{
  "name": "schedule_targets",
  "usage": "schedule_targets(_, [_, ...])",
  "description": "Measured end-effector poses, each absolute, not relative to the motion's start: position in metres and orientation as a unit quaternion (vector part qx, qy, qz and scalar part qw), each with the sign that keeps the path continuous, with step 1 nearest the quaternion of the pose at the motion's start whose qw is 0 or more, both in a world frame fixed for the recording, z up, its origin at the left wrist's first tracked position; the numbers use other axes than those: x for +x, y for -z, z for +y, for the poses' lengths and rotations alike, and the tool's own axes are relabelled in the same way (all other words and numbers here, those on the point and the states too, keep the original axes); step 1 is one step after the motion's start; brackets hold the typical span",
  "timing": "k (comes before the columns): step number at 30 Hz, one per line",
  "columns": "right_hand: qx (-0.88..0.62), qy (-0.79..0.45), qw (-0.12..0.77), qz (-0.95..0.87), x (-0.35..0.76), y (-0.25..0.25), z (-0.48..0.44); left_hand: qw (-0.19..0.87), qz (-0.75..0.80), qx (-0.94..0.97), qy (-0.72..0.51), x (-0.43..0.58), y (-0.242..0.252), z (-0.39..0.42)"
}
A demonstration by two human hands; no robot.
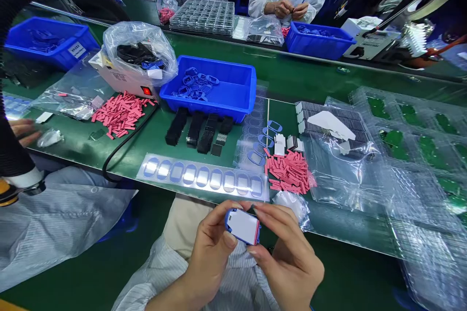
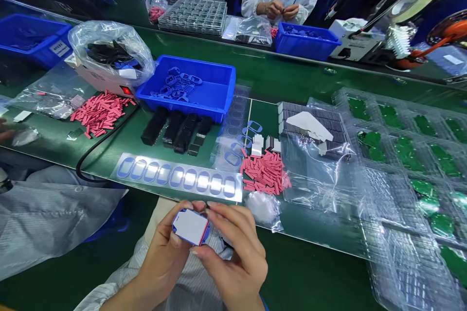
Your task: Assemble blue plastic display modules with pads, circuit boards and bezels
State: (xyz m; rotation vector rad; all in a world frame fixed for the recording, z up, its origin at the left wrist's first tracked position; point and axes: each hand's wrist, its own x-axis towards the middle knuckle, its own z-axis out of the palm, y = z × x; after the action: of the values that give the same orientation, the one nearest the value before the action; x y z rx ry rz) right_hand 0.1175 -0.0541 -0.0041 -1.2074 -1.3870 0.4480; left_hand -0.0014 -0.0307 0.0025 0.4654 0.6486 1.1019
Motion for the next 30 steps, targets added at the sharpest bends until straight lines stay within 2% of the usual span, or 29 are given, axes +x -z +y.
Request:
schedule_targets(21, [-0.476,-0.249,0.575,-0.617,0.128,-0.002,-0.053,0.779,0.267,0.239,-0.515,-0.001,-0.001,-0.030])
schedule_targets(30, [-0.471,-0.204,0.583,-0.629,0.128,0.003,-0.054,0.770,0.292,0.241,-0.513,0.003,-0.001,-0.034])
